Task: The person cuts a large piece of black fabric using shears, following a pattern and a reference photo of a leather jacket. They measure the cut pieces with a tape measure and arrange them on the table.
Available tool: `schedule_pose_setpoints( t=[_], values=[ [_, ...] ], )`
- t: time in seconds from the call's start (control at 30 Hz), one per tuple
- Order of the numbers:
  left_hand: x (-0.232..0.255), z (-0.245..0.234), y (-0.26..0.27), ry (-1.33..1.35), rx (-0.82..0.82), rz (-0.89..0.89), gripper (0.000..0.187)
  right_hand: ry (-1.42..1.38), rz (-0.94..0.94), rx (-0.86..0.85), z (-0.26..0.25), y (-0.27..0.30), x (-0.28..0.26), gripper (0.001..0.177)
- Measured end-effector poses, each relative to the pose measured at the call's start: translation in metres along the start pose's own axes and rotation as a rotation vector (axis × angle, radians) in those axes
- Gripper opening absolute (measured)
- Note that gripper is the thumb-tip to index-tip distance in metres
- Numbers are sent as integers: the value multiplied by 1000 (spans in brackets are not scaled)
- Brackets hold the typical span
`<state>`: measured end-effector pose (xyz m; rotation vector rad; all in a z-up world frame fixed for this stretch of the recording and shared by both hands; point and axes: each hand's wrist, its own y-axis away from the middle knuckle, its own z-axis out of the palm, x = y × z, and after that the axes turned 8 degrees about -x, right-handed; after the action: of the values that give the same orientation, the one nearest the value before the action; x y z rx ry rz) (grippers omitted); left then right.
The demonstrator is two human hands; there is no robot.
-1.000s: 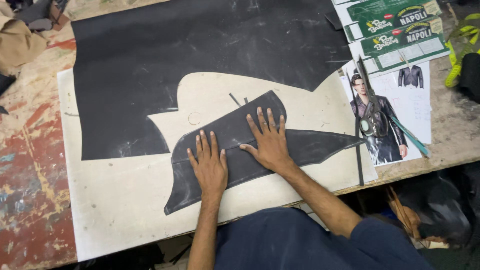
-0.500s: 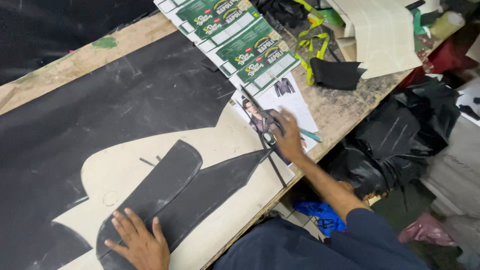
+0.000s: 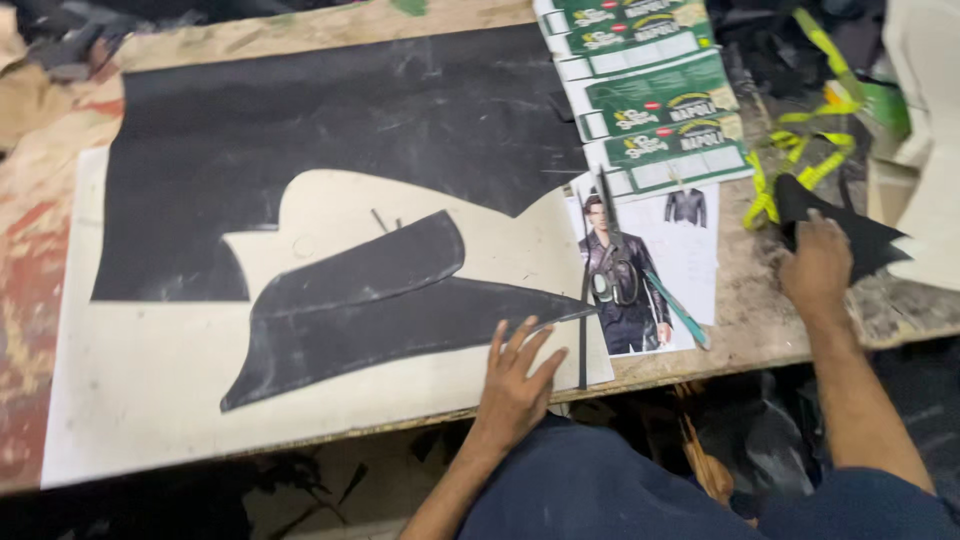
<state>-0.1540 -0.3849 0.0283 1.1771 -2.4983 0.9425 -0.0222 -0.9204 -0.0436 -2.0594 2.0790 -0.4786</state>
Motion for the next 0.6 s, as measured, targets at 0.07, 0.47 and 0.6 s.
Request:
schedule_pose_setpoints(
  t=[0.07, 0.47, 0.6],
  values=[
    [22, 5, -13, 38, -10, 1, 45, -20, -20, 125, -27, -5, 0, 36],
    [128, -5, -132, -178, 287, -126, 76, 107, -725, 15, -281, 6, -199, 36],
    [114, -24, -111, -156, 192, -241, 51, 26, -906, -160, -302, 14, -225, 54]
  ],
)
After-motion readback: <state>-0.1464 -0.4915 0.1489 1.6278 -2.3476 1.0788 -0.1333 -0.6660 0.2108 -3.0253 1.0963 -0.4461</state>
